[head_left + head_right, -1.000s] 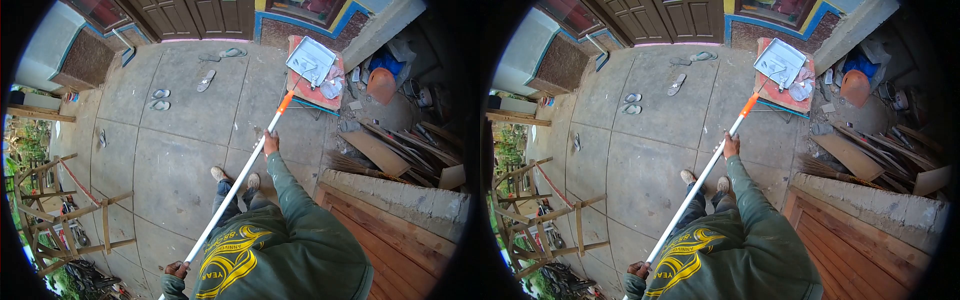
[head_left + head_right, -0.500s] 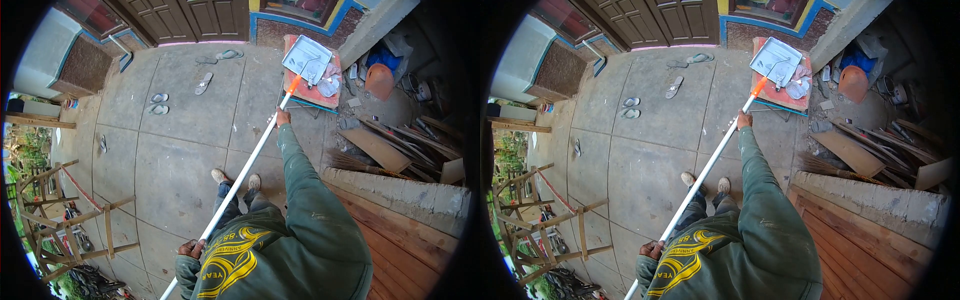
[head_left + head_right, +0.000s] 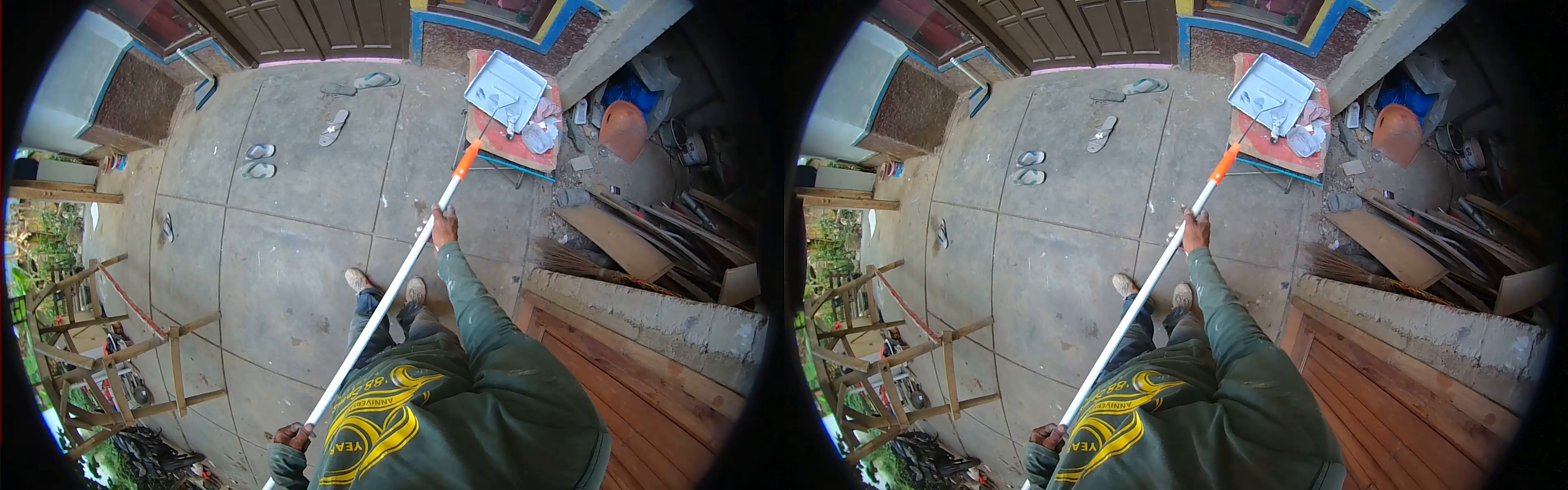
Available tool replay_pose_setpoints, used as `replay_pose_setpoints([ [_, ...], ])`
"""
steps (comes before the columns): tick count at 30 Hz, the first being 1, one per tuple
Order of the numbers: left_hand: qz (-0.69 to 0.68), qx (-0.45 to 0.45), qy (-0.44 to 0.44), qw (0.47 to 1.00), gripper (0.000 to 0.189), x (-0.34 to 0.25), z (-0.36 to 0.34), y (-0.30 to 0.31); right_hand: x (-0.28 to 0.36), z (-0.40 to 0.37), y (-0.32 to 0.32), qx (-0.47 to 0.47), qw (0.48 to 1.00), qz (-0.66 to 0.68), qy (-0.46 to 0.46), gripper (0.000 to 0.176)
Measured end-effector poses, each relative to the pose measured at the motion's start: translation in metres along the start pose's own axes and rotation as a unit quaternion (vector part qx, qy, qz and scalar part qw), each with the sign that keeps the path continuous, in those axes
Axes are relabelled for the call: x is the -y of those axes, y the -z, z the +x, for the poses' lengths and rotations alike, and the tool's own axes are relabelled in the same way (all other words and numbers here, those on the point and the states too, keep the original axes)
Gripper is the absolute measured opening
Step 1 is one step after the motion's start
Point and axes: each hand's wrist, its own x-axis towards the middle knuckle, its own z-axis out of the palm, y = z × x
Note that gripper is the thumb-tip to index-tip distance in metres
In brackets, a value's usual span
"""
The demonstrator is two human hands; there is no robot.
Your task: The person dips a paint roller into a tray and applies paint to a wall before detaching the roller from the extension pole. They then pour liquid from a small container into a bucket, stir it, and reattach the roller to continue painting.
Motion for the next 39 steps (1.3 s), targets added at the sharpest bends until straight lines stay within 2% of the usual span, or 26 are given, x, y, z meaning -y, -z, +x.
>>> replay_pose_setpoints([
  [3, 0.012, -0.008, 0.014, 1.000, 0.030, -0.015, -0.002, -0.007, -0.004, 0.016, 0.001, -0.019, 1.000, 0.013, 0.003, 0.030],
  [6, 0.093, -0.008, -0.048, 0.994, 0.032, -0.029, 0.013, -0.020, 0.015, 0.046, 0.006, -0.011, 1.000, 0.001, 0.020, 0.030],
  [9, 0.109, 0.002, -0.068, 0.992, 0.031, -0.032, 0.023, -0.024, 0.019, 0.061, 0.008, -0.032, 0.999, -0.011, 0.023, 0.033],
  [10, 0.107, 0.004, -0.071, 0.992, 0.031, -0.029, 0.022, -0.022, 0.013, 0.061, 0.009, -0.023, 0.999, -0.006, 0.032, 0.038],
  [12, 0.072, -0.003, -0.020, 0.997, 0.031, -0.014, 0.017, -0.008, 0.004, 0.045, 0.007, -0.013, 0.999, -0.001, 0.041, 0.044],
  [14, 0.044, 0.002, -0.005, 0.999, 0.031, 0.001, 0.007, 0.008, -0.006, 0.009, 0.000, -0.009, 1.000, 0.007, 0.010, 0.050],
  [15, 0.017, 0.007, 0.008, 1.000, 0.031, 0.008, 0.003, 0.014, -0.012, 0.006, 0.001, -0.009, 1.000, 0.007, 0.010, 0.050],
  [17, 0.006, 0.009, 0.006, 1.000, 0.031, 0.010, 0.001, 0.016, -0.022, 0.004, 0.001, -0.002, 1.000, -0.022, 0.004, 0.039],
  [19, 0.043, 0.000, 0.000, 0.999, 0.031, -0.004, 0.002, 0.005, -0.014, 0.017, 0.002, -0.001, 1.000, -0.013, -0.001, 0.039],
  [21, 0.071, -0.002, -0.023, 0.997, 0.032, -0.023, 0.011, -0.014, 0.003, 0.041, 0.004, -0.035, 0.999, 0.003, 0.030, 0.036],
  [23, 0.101, 0.002, -0.059, 0.993, 0.034, -0.031, 0.028, -0.029, 0.018, 0.075, 0.011, -0.032, 0.999, -0.012, 0.028, 0.036],
  [27, 0.116, -0.004, -0.104, 0.988, 0.034, -0.033, 0.033, -0.033, 0.027, 0.083, 0.014, -0.009, 1.000, -0.007, 0.027, 0.037],
  [29, 0.062, 0.006, -0.044, 0.997, 0.032, -0.023, 0.024, -0.016, 0.012, 0.065, 0.011, -0.007, 0.999, -0.009, 0.034, 0.036],
  [33, -0.011, 0.004, 0.013, 1.000, 0.030, 0.012, 0.005, 0.021, -0.008, 0.005, -0.003, 0.006, 1.000, -0.013, 0.013, 0.046],
  [35, -0.024, 0.002, 0.014, 1.000, 0.030, 0.010, 0.001, 0.021, -0.008, 0.002, -0.006, 0.010, 1.000, -0.030, 0.003, 0.050],
  [37, 0.027, -0.010, -0.003, 1.000, 0.031, 0.000, 0.001, 0.015, -0.002, 0.007, -0.006, 0.014, 1.000, -0.026, 0.004, 0.056],
  [39, 0.058, -0.010, -0.016, 0.998, 0.031, -0.018, 0.006, 0.002, 0.012, 0.022, -0.005, -0.007, 1.000, -0.029, 0.003, 0.051],
])
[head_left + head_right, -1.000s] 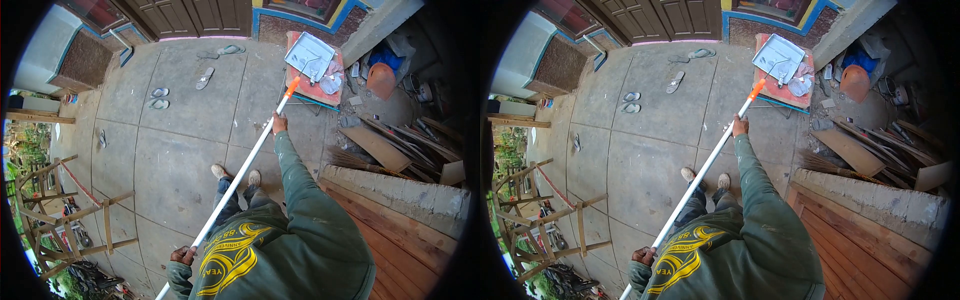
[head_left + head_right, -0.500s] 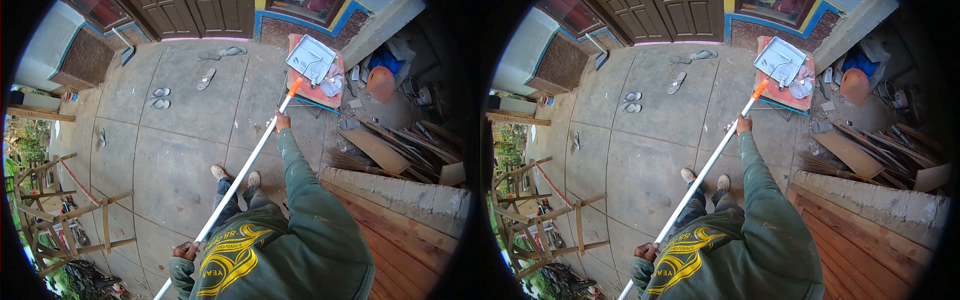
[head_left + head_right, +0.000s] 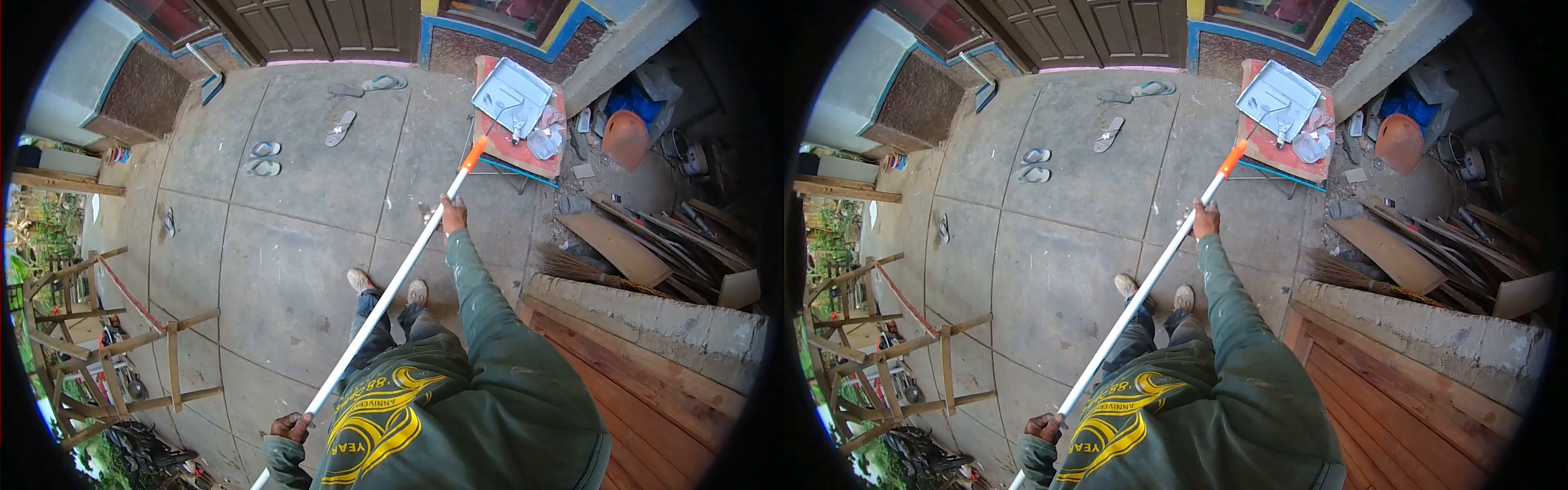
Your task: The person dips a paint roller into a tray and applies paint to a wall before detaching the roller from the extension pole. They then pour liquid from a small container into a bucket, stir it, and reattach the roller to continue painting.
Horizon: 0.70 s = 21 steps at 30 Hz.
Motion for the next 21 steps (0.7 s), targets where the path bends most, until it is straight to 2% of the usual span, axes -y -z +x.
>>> replay_pose_setpoints([
  [3, 0.058, 0.000, -0.042, 0.997, 0.031, -0.019, 0.014, -0.017, 0.018, 0.026, 0.004, -0.007, 1.000, 0.010, 0.010, 0.037],
  [6, 0.093, -0.003, -0.081, 0.992, 0.032, -0.020, 0.018, -0.018, 0.019, 0.033, 0.003, -0.019, 0.999, 0.031, 0.008, 0.035],
  [8, 0.072, -0.004, -0.037, 0.997, 0.031, -0.010, 0.012, -0.007, -0.001, 0.026, 0.002, -0.008, 0.999, 0.023, 0.025, 0.033],
  [10, 0.054, -0.011, -0.034, 0.998, 0.031, 0.013, 0.007, 0.007, -0.018, 0.007, 0.002, -0.003, 0.999, 0.026, 0.028, 0.033],
  [12, -0.044, 0.015, 0.023, 0.999, 0.032, 0.020, 0.000, 0.016, -0.021, -0.014, -0.001, 0.021, 1.000, 0.013, -0.020, 0.035],
  [13, -0.048, 0.013, 0.030, 0.998, 0.033, 0.021, 0.000, 0.016, -0.019, -0.011, -0.003, 0.024, 0.999, 0.014, -0.017, 0.035],
  [15, -0.044, 0.016, 0.002, 0.999, 0.031, 0.011, 0.004, 0.007, -0.012, -0.003, -0.004, -0.023, 1.000, 0.018, -0.001, 0.036],
  [16, -0.042, 0.020, -0.029, 0.999, 0.030, 0.005, 0.010, 0.001, -0.003, 0.002, -0.001, 0.007, 0.999, 0.047, -0.002, 0.037],
  [17, 0.011, 0.001, -0.067, 0.998, 0.029, 0.002, 0.020, -0.006, -0.001, 0.017, 0.000, -0.002, 0.998, 0.067, 0.010, 0.038],
  [18, 0.089, -0.024, -0.098, 0.991, 0.032, 0.002, 0.032, -0.010, -0.008, 0.047, 0.009, 0.028, 0.994, 0.099, 0.029, 0.037],
  [19, 0.140, -0.028, -0.093, 0.985, 0.031, 0.005, 0.050, -0.013, 0.000, 0.050, 0.005, 0.000, 0.988, 0.148, 0.039, 0.037],
  [20, 0.120, -0.047, -0.135, 0.983, 0.031, 0.011, 0.061, -0.013, -0.003, 0.074, 0.012, 0.018, 0.984, 0.175, 0.016, 0.054],
  [21, 0.156, -0.023, -0.078, 0.984, 0.030, 0.020, 0.061, -0.010, 0.015, 0.056, 0.005, -0.023, 0.985, 0.174, 0.007, 0.035],
])
